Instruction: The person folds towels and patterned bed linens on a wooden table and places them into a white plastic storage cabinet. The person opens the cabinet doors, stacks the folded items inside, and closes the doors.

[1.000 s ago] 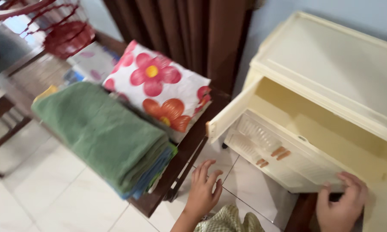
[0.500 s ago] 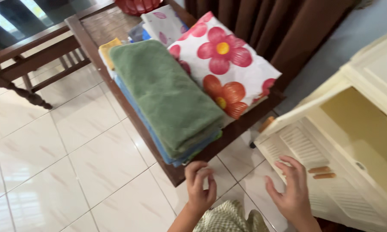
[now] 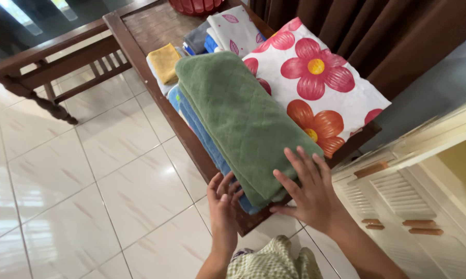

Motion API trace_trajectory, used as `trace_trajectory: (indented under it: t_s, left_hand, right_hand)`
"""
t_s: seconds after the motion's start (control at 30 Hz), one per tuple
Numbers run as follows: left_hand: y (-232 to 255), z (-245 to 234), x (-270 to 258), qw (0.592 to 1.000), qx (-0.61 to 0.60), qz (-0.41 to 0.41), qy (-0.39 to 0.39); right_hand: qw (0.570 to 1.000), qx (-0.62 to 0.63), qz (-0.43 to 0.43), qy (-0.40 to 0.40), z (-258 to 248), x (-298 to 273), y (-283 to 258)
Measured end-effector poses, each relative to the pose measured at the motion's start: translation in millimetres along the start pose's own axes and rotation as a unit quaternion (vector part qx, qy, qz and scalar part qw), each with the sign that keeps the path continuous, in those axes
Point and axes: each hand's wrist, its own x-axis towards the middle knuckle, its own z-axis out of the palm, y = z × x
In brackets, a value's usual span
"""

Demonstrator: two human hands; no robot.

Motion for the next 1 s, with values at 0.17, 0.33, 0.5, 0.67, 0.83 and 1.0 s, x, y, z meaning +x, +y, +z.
trace_trajectory:
  t_s: [0.17,0.33,0.5,0.67,0.83,1.0]
  left_hand:
    - [25,-16,35,0.973,-0.159,-0.155,-0.062]
    - [41,-19,69,0.939,-0.191,-0.244,-0.148]
    - [44,-6,92,0.925,-0.159,-0.289,-0.188]
    - [34,6,104,0.923,-0.136,-0.356,-0.053]
    - [33,24,102,0.945,-0.122,-0.304,0.004]
    - [35,51,113,0.951,-0.128,-0.269,-0.078]
  right_hand:
    - [0.997,0.015,0.012,-0.072,4,35,11]
    - [0.996,0.076,0.032,-0.046,1,47,17]
    - [0.993,0.106,0.040,0.012,-5,49,25]
    - [0.997,-0.035,-0.067,0.011,5,44,11]
    - [0.997,-0.058,-0.046,0.029,9,31,1]
    - [0.984,-0.149,-0.063,0.081,-7,17,21]
